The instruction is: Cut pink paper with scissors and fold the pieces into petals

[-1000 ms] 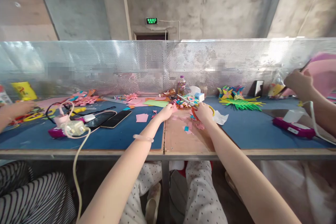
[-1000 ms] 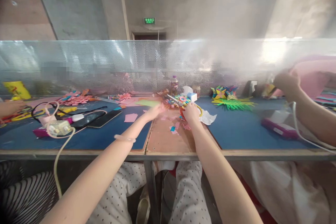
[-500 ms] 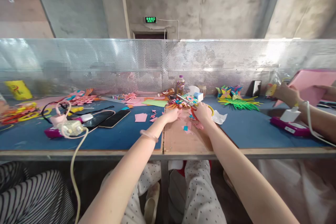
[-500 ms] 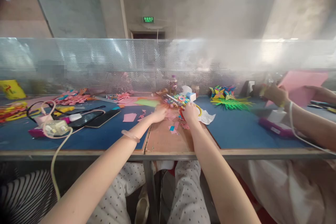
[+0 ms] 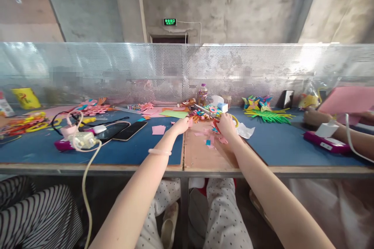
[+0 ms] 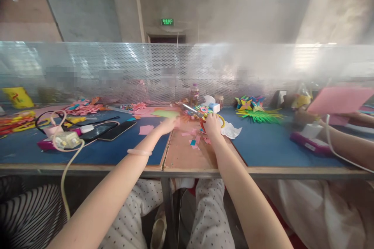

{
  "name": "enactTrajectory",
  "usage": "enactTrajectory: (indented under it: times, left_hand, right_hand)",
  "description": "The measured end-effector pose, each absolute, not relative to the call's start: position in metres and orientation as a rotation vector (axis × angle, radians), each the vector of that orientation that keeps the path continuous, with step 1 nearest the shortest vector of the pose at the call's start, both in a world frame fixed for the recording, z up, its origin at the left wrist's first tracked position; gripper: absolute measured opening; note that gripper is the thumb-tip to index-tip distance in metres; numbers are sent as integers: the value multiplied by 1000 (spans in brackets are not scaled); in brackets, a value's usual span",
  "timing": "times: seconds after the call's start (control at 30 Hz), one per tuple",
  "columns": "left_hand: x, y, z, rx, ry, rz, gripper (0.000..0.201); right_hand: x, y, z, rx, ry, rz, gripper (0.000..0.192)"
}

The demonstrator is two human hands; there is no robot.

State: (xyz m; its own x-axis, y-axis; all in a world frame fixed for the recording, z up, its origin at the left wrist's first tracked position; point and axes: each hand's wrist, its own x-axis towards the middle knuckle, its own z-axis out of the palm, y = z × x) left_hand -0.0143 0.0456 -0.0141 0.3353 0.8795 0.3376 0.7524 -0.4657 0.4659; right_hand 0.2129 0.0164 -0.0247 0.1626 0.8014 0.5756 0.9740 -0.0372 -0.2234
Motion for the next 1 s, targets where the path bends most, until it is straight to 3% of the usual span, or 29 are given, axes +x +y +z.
enactTrajectory:
  times: [0.47, 0.73, 1.0]
  left_hand:
    - [-26, 45, -12, 2541, 1566, 580, 18]
    - [-28, 38, -8, 2559, 1432, 628, 31]
    - [-32, 28, -1, 2542, 1298, 628, 34]
  right_hand:
    - [212, 8, -22, -1904, -1755, -304, 32]
    - [212, 15, -24, -1895, -1749, -384, 28]
    - [208, 26, -31, -1866, -1942, -259, 32]
